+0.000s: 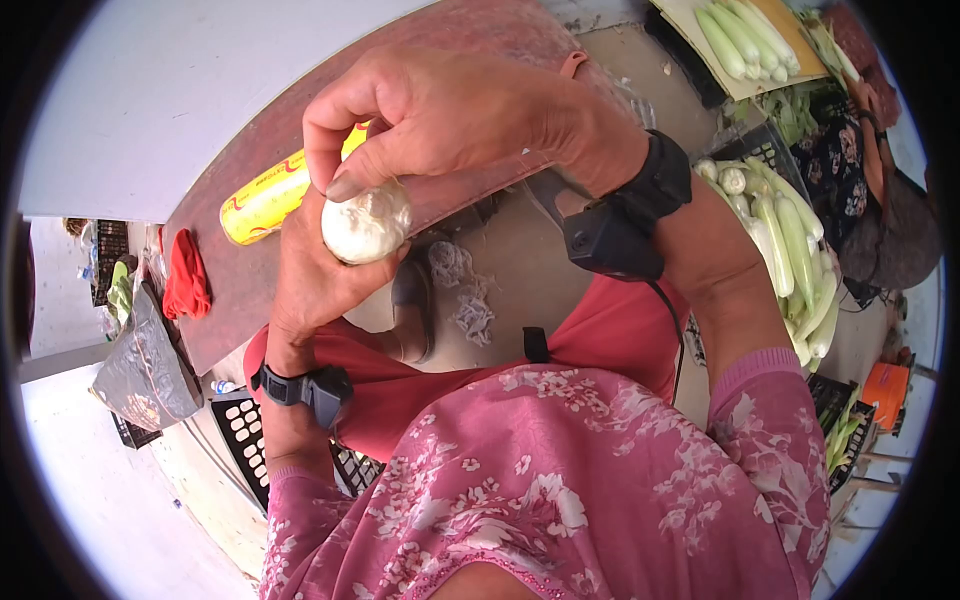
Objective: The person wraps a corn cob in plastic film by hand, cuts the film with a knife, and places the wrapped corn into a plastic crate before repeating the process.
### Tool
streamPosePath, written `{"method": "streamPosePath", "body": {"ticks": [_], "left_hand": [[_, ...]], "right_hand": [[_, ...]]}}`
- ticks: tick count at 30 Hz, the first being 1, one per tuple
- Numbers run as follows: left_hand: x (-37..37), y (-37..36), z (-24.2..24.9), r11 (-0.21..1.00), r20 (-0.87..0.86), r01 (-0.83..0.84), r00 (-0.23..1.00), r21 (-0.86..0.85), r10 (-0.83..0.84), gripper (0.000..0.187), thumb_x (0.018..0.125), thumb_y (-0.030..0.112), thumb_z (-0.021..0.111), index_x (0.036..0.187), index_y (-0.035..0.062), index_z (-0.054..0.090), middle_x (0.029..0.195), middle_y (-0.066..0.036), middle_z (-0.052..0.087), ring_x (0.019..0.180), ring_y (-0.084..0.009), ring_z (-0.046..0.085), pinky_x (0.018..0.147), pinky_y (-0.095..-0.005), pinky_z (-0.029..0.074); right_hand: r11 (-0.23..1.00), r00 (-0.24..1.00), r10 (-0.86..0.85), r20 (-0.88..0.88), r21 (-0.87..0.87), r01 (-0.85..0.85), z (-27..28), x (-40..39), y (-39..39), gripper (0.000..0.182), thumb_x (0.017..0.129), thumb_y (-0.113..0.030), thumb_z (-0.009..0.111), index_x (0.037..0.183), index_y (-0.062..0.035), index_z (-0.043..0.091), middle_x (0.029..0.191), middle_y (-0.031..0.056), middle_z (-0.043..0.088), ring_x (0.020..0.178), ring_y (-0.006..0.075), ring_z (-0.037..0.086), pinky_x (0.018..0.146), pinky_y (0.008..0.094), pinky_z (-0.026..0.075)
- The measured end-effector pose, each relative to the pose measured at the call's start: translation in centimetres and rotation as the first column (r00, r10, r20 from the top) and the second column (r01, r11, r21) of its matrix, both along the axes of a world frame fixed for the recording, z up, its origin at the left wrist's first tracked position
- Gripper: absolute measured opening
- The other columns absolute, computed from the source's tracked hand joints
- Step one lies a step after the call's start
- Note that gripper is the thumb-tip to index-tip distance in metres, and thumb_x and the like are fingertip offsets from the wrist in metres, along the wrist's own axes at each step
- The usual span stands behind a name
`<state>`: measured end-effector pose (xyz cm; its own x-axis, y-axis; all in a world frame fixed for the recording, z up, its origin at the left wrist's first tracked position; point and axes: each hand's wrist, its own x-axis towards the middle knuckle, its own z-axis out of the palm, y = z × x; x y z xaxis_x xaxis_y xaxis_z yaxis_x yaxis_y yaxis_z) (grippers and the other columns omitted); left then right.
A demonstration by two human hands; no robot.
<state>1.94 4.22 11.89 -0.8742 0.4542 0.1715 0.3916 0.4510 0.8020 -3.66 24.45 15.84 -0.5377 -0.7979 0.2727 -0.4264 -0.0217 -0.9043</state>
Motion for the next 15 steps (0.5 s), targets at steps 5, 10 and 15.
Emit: {"method": "streamPosePath", "body": {"ticks": [5,10,15], "left_hand": [[0.0,-0.1,0.2,0.999,0.075,0.029,0.997,-0.02,-0.027,0.049,0.064,0.009,0.073,0.109,0.0032,0.056,0.095,-0.015,0.066,0.089,-0.0321,0.065,0.08,-0.0367,0.05],[-0.1,-0.1,-0.1,0.999,0.023,0.035,0.999,-0.037,-0.034,0.043,0.065,0.013,0.077,0.103,0.0022,0.059,0.088,-0.008,0.067,0.081,-0.0186,0.067,0.073,-0.0311,0.051],[-0.1,0.1,-0.4,1.0,-0.011,-0.014,1.0,0.008,0.015,0.048,0.064,0.013,0.078,0.106,0.0026,0.056,0.087,-0.008,0.066,0.08,-0.0181,0.064,0.074,-0.0313,0.051]], "right_hand": [[0.999,0.999,-0.002,-0.051,0.044,0.004,0.1,0.1,-0.1,0.008,0.083,-0.006,0.064,0.082,-0.001,0.057,0.089,0.0062,0.057,0.088,0.0179,0.055,0.081,0.0302,0.044],[0.997,0.965,-0.036,-0.259,0.06,0.054,-1.0,-0.2,-0.3,0.014,0.087,-0.017,0.061,0.091,-0.0034,0.061,0.079,0.0066,0.059,0.076,0.0178,0.057,0.071,0.0309,0.045],[0.994,0.955,-0.088,-0.284,0.035,0.102,-1.3,-0.3,0.0,0.017,0.089,-0.019,0.059,0.095,-0.0029,0.057,0.084,0.0079,0.058,0.08,0.0206,0.056,0.073,0.0332,0.044]]}}
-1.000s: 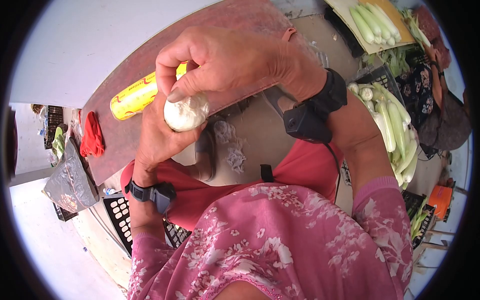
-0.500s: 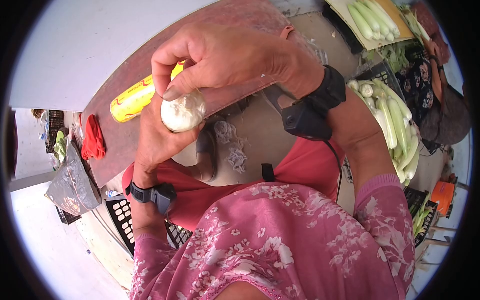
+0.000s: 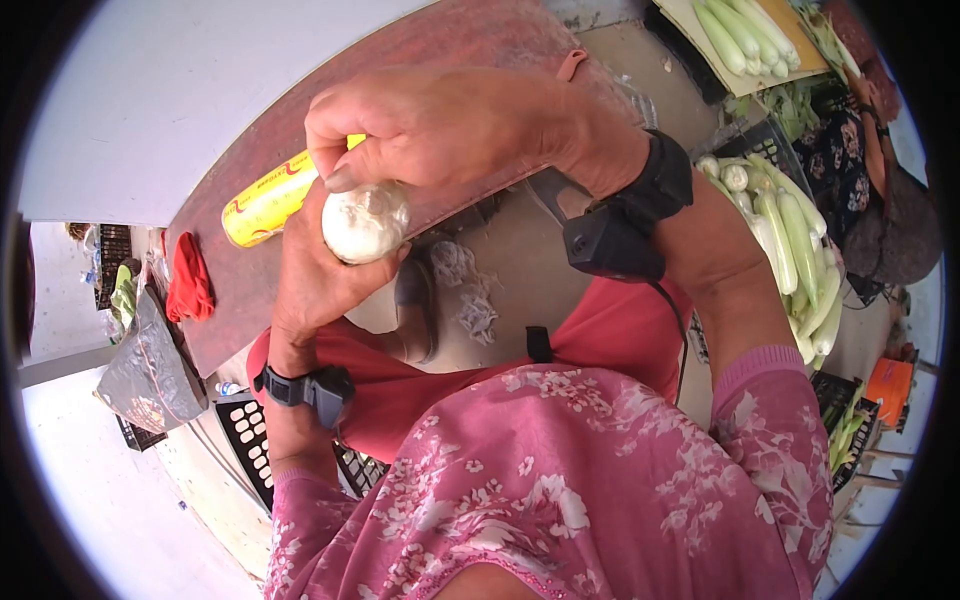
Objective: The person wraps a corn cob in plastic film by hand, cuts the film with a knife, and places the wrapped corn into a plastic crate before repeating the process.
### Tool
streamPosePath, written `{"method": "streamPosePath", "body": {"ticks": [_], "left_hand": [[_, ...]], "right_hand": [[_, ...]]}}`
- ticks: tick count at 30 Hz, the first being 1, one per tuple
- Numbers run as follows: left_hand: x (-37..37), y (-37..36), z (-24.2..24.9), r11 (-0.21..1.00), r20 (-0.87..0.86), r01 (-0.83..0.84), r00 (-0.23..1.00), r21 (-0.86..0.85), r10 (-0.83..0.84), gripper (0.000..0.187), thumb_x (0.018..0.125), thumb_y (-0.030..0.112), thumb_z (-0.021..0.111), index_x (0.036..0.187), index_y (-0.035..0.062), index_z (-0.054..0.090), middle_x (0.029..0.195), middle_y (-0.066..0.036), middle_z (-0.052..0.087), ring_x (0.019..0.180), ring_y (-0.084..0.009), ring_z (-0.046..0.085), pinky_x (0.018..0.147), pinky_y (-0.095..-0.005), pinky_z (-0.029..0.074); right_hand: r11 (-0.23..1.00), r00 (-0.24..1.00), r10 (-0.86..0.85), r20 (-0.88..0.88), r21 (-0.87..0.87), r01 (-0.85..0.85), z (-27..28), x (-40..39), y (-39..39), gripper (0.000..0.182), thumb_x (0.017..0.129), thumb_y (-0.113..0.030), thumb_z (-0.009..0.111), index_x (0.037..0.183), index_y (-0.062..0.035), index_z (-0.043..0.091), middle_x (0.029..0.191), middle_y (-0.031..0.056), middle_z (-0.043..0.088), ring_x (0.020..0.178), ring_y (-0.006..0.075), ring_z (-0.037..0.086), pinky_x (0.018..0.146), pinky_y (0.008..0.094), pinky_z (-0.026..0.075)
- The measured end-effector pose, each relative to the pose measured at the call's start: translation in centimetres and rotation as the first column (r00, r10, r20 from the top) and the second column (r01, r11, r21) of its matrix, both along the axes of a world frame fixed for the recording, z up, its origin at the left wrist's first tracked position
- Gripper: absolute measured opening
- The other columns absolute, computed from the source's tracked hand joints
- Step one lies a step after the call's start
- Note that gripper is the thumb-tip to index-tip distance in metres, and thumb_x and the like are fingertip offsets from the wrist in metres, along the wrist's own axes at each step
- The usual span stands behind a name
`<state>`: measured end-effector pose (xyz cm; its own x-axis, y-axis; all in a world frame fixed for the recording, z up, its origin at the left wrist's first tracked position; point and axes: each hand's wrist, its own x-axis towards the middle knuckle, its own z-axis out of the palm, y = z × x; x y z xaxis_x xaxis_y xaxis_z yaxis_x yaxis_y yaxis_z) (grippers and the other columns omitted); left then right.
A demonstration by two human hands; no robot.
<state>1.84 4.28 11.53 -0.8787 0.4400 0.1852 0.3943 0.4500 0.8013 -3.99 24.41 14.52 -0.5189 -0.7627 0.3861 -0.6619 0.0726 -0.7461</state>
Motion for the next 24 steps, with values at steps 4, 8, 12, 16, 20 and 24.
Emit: {"method": "streamPosePath", "body": {"ticks": [4,8,12,16,20,24], "left_hand": [[0.1,0.1,0.3,0.999,-0.014,-0.037,0.999,-0.024,0.036,0.047,0.064,0.014,0.079,0.102,0.0026,0.054,0.086,-0.008,0.063,0.077,-0.0173,0.061,0.072,-0.0313,0.05],[0.1,0.0,0.3,0.998,0.005,-0.058,0.998,-0.008,0.058,0.045,0.064,0.015,0.079,0.099,0.0025,0.053,0.085,-0.008,0.063,0.077,-0.0163,0.06,0.071,-0.031,0.05],[-0.1,-0.1,0.1,0.999,-0.016,-0.053,0.998,0.006,0.054,0.046,0.064,0.015,0.08,0.098,0.0028,0.053,0.085,-0.008,0.063,0.077,-0.0159,0.059,0.071,-0.0306,0.049],[-0.1,-0.1,0.1,0.999,0.045,-0.019,0.999,0.04,0.018,0.046,0.064,0.015,0.08,0.099,0.003,0.053,0.086,-0.008,0.063,0.076,-0.0166,0.059,0.071,-0.0305,0.05],[-0.2,-0.4,-0.5,0.997,-0.205,-0.067,0.977,-0.036,0.059,0.048,0.066,0.013,0.081,0.104,0.0026,0.054,0.09,-0.01,0.064,0.08,-0.0186,0.062,0.073,-0.0305,0.05],[-0.5,-0.6,-1.0,0.987,-0.494,-0.135,0.866,-0.085,0.076,0.051,0.066,0.01,0.081,0.109,0.0028,0.054,0.094,-0.012,0.065,0.085,-0.022,0.065,0.076,-0.0316,0.051]], "right_hand": [[0.999,1.0,0.009,-0.009,-0.031,-0.009,0.3,-0.1,0.2,0.016,0.089,-0.018,0.059,0.094,-0.0022,0.057,0.085,0.0085,0.057,0.079,0.0221,0.055,0.073,0.0341,0.044],[1.0,1.0,0.016,0.008,-0.022,-0.016,0.7,0.3,0.1,0.013,0.089,-0.015,0.058,0.09,-0.002,0.054,0.088,0.0093,0.054,0.082,0.023,0.053,0.076,0.0339,0.043],[0.999,0.999,0.019,0.036,0.032,-0.02,1.5,0.5,0.3,0.014,0.089,-0.012,0.057,0.082,-0.0028,0.049,0.097,0.0096,0.051,0.086,0.0209,0.05,0.079,0.0319,0.042],[1.0,0.992,-0.027,0.12,0.013,0.025,1.6,0.6,0.3,0.018,0.087,-0.018,0.061,0.093,-0.0019,0.059,0.086,0.0061,0.06,0.083,0.0175,0.056,0.077,0.0309,0.044],[0.999,0.979,0.045,0.197,-0.017,-0.042,1.1,-0.1,0.7,0.018,0.085,-0.019,0.063,0.091,-0.0018,0.062,0.083,0.0031,0.062,0.08,0.0119,0.056,0.075,0.028,0.044],[0.997,0.976,0.07,0.206,-0.054,-0.06,0.7,-0.9,1.2,0.016,0.086,-0.016,0.064,0.091,-0.0012,0.063,0.083,0.001,0.063,0.079,0.008,0.055,0.074,0.0253,0.045]]}}
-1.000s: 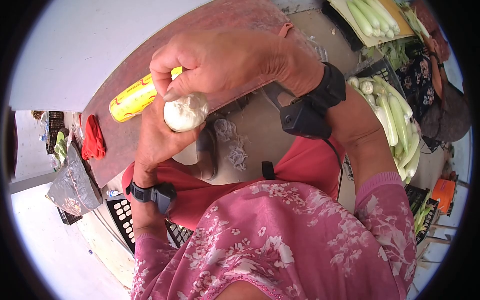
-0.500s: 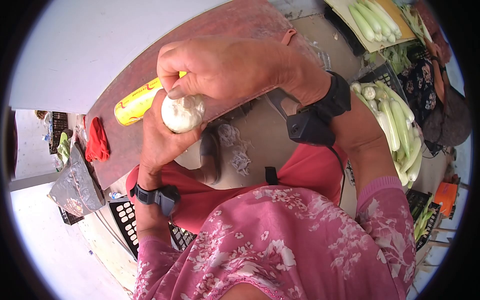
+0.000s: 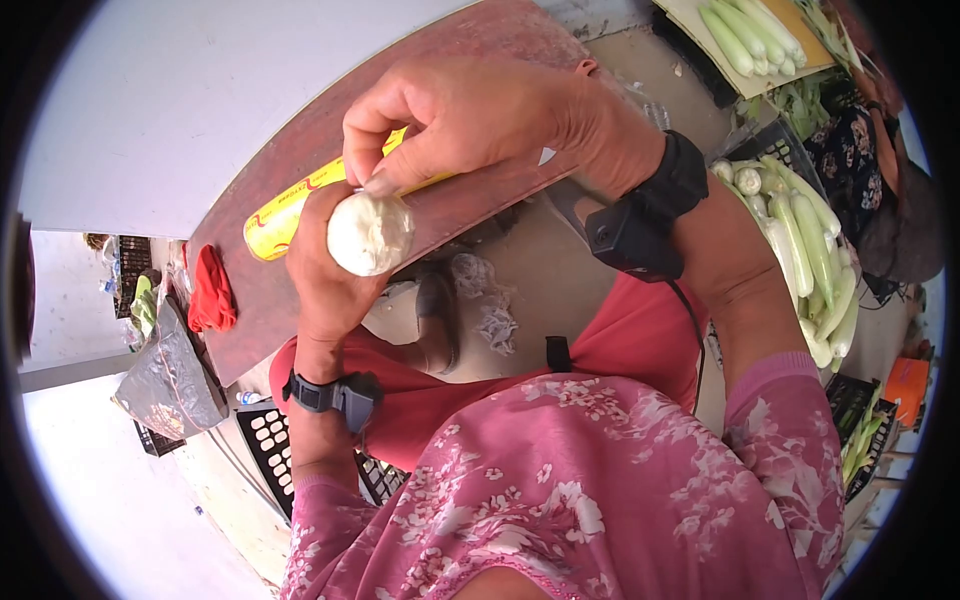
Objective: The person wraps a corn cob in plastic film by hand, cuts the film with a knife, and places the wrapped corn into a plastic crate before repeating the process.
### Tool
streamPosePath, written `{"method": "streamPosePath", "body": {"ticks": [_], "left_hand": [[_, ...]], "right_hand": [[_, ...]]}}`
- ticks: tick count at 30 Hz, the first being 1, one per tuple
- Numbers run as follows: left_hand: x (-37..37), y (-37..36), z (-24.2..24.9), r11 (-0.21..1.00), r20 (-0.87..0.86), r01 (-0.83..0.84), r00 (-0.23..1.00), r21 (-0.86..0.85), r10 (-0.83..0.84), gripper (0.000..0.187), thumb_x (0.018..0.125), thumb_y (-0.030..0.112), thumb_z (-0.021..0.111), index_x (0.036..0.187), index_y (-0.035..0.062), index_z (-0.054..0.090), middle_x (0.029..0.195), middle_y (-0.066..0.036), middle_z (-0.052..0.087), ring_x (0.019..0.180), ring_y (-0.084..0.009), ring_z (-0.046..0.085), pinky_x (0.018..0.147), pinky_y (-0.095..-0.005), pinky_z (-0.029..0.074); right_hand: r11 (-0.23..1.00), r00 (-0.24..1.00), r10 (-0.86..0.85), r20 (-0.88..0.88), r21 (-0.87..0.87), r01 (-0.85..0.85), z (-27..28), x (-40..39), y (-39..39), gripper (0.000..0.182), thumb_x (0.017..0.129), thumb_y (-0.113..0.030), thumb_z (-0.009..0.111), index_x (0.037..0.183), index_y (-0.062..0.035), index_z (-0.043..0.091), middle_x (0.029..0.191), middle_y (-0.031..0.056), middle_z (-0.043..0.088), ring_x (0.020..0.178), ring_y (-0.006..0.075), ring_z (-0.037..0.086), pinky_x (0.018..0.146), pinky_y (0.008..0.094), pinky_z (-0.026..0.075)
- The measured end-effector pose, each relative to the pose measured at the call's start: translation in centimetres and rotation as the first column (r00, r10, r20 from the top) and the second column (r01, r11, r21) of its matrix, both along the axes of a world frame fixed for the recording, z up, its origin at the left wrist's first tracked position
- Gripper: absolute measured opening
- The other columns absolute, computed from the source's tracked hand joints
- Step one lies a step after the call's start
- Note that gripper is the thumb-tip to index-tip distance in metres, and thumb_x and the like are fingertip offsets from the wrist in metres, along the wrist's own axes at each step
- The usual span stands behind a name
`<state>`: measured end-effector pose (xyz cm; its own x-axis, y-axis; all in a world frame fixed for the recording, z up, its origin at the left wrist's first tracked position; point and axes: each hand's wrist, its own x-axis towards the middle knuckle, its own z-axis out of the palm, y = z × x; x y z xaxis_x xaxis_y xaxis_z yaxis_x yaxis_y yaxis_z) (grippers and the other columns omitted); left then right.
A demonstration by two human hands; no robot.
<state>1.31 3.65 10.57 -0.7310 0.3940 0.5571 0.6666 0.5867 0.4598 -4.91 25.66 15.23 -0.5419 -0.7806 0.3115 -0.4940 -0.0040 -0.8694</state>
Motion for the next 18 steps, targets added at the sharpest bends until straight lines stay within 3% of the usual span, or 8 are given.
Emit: {"method": "streamPosePath", "body": {"ticks": [4,7,10,18], "left_hand": [[0.0,-0.1,0.0,1.0,-0.143,-0.022,0.989,0.015,0.024,0.052,0.066,0.009,0.082,0.111,0.0031,0.055,0.097,-0.012,0.065,0.087,-0.0247,0.065,0.077,-0.0333,0.051],[0.0,-0.2,0.1,0.999,-0.189,-0.043,0.981,-0.025,0.038,0.054,0.066,0.009,0.083,0.111,0.0023,0.055,0.097,-0.013,0.064,0.088,-0.0255,0.065,0.079,-0.0338,0.051],[0.1,-0.3,0.0,0.999,-0.237,-0.055,0.97,-0.001,0.053,0.056,0.064,0.01,0.085,0.111,0.0015,0.055,0.097,-0.013,0.064,0.088,-0.0266,0.064,0.079,-0.0344,0.051],[-0.2,-0.5,-0.3,0.999,-0.297,-0.029,0.954,0.038,0.039,0.055,0.064,0.008,0.085,0.11,0.0001,0.056,0.099,-0.015,0.063,0.088,-0.0293,0.064,0.078,-0.0365,0.051]], "right_hand": [[0.994,0.986,-0.047,0.16,-0.09,0.062,0.0,0.0,-0.1,0.014,0.089,-0.013,0.063,0.093,0.0005,0.063,0.085,-0.0001,0.063,0.08,0.0054,0.055,0.074,0.022,0.045],[0.994,0.997,-0.021,0.08,-0.101,0.029,0.5,0.4,-0.3,0.015,0.091,-0.013,0.061,0.095,0.0015,0.063,0.087,-0.0001,0.063,0.08,0.0045,0.055,0.075,0.0208,0.046],[0.995,0.987,0.022,0.16,-0.1,-0.006,0.9,1.1,-0.6,0.014,0.091,-0.012,0.061,0.095,0.0013,0.06,0.092,0.0041,0.062,0.094,0.0136,0.057,0.088,0.0289,0.044],[0.991,0.997,-0.002,0.078,-0.134,0.012,0.8,1.4,-1.2,0.016,0.091,-0.014,0.061,0.097,0.0005,0.063,0.091,0.0022,0.064,0.086,0.0076,0.057,0.08,0.0233,0.046]]}}
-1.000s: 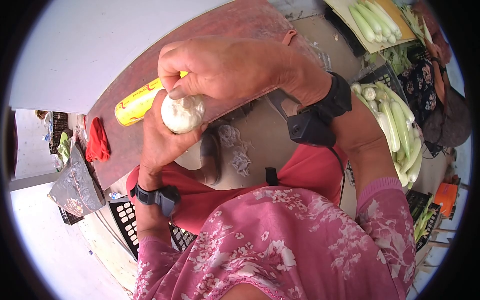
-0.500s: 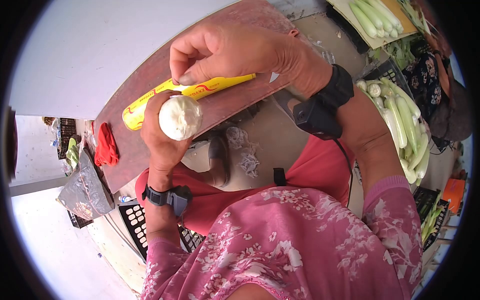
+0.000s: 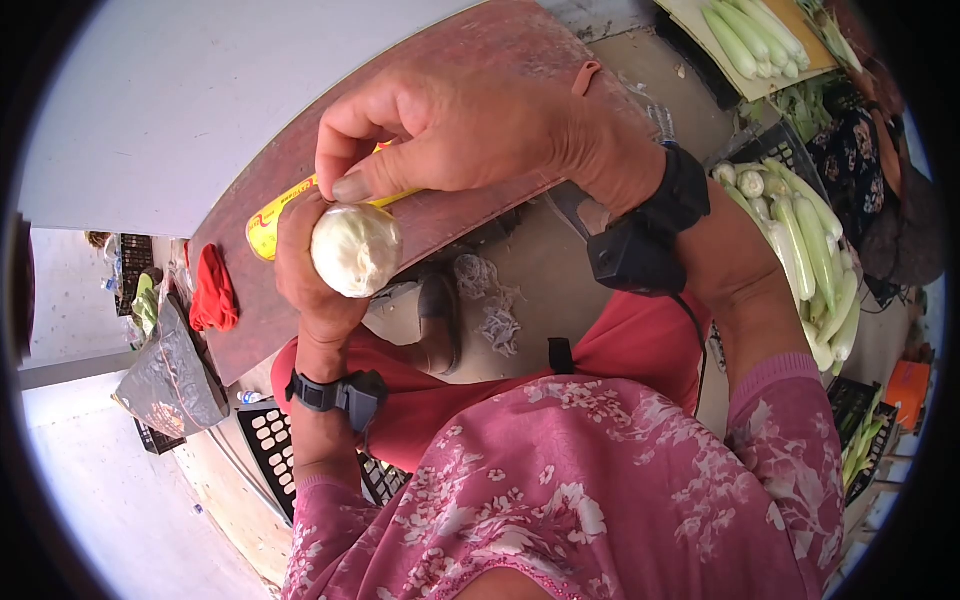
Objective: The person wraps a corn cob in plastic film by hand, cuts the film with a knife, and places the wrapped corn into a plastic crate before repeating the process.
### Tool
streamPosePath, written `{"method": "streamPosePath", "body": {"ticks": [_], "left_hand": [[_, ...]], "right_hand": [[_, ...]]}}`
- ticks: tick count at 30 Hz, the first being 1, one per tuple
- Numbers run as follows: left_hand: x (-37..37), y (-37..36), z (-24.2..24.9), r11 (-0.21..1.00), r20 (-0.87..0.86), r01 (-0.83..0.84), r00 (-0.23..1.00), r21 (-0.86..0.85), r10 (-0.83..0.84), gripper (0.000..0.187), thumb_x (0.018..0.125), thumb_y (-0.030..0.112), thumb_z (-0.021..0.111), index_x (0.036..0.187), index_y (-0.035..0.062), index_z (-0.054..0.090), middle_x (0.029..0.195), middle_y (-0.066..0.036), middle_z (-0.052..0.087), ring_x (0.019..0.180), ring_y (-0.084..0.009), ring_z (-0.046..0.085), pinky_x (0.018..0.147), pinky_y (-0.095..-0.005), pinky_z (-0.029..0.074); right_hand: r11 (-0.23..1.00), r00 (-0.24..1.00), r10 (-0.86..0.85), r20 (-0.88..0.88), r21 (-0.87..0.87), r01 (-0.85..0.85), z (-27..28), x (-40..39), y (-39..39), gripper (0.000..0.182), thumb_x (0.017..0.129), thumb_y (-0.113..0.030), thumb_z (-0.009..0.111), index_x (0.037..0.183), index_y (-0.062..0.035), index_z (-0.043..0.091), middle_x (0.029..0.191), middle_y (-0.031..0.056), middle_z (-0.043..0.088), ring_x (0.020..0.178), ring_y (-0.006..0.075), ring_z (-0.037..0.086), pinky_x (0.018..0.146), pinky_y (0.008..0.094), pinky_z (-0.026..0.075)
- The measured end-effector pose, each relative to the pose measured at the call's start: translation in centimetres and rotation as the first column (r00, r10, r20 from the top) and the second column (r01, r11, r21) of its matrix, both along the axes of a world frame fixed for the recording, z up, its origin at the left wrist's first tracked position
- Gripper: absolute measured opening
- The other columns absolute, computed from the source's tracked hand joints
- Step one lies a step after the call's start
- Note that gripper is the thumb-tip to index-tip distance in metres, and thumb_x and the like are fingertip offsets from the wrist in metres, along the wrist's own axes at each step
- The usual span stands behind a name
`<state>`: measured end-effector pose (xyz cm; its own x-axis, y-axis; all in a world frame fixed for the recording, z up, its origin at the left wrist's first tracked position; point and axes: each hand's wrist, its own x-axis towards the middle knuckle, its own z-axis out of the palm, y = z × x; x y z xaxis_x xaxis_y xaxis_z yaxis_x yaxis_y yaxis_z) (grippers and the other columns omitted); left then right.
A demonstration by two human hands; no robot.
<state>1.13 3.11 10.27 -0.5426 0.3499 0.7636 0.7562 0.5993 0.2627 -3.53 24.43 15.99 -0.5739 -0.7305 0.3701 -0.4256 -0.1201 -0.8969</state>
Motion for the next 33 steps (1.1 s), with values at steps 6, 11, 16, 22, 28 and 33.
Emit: {"method": "streamPosePath", "body": {"ticks": [6,11,16,22,28,33], "left_hand": [[-0.6,0.1,0.1,0.999,-0.111,0.02,0.994,-0.031,-0.023,0.05,0.063,0.01,0.081,0.104,-0.0006,0.056,0.095,-0.017,0.064,0.083,-0.0315,0.063,0.072,-0.039,0.05],[-1.0,0.0,0.2,0.997,-0.158,0.026,0.987,-0.071,-0.037,0.049,0.062,0.01,0.079,0.104,-0.0007,0.056,0.095,-0.018,0.063,0.083,-0.0327,0.063,0.071,-0.0407,0.05],[-0.9,-0.2,0.3,0.993,-0.144,0.046,0.988,-0.111,-0.062,0.055,0.06,0.007,0.082,0.108,-0.0011,0.054,0.097,-0.02,0.063,0.087,-0.0364,0.063,0.077,-0.0431,0.052],[-1.3,0.0,-0.1,0.997,-0.176,0.016,0.984,-0.076,-0.029,0.048,0.063,0.011,0.077,0.105,0.0013,0.055,0.095,-0.016,0.063,0.081,-0.031,0.063,0.069,-0.0398,0.049],[-1.4,-0.2,0.1,0.998,-0.182,-0.02,0.983,-0.068,0.007,0.05,0.063,0.011,0.078,0.107,0.0021,0.054,0.096,-0.015,0.063,0.081,-0.0308,0.063,0.069,-0.0403,0.049],[-1.8,-0.3,-0.4,0.996,-0.215,0.005,0.976,-0.091,-0.024,0.051,0.063,0.011,0.078,0.107,0.0027,0.054,0.096,-0.015,0.063,0.081,-0.0306,0.063,0.068,-0.0401,0.049]], "right_hand": [[0.997,0.999,-0.022,0.043,0.075,0.019,0.4,0.5,-0.1,0.017,0.088,-0.016,0.064,0.092,0.0003,0.063,0.083,0.0031,0.064,0.079,0.0086,0.057,0.073,0.0249,0.046],[0.99,0.995,-0.059,0.077,0.132,0.049,0.8,0.8,-0.1,0.017,0.086,-0.016,0.065,0.087,0.0011,0.063,0.074,0.0045,0.062,0.069,0.0103,0.056,0.064,0.027,0.045],[0.971,0.992,-0.11,0.068,0.221,0.093,1.0,1.0,-0.1,0.017,0.083,-0.015,0.062,0.085,0.0017,0.062,0.073,0.0063,0.062,0.067,0.012,0.056,0.061,0.0287,0.044],[0.974,0.992,-0.122,-0.043,0.188,0.128,0.3,0.9,0.2,0.019,0.084,-0.018,0.061,0.087,0.0007,0.062,0.074,0.0066,0.062,0.067,0.0146,0.056,0.061,0.0306,0.044],[0.988,0.996,-0.088,-0.02,0.126,0.089,1.2,0.7,0.9,0.019,0.086,-0.018,0.062,0.087,0.0003,0.06,0.077,0.0045,0.06,0.072,0.0111,0.056,0.065,0.0276,0.045],[0.99,0.991,-0.08,0.107,0.12,0.067,1.2,1.3,0.2,0.015,0.087,-0.014,0.062,0.087,0.0005,0.06,0.076,0.0041,0.06,0.073,0.0108,0.056,0.067,0.0254,0.046]]}}
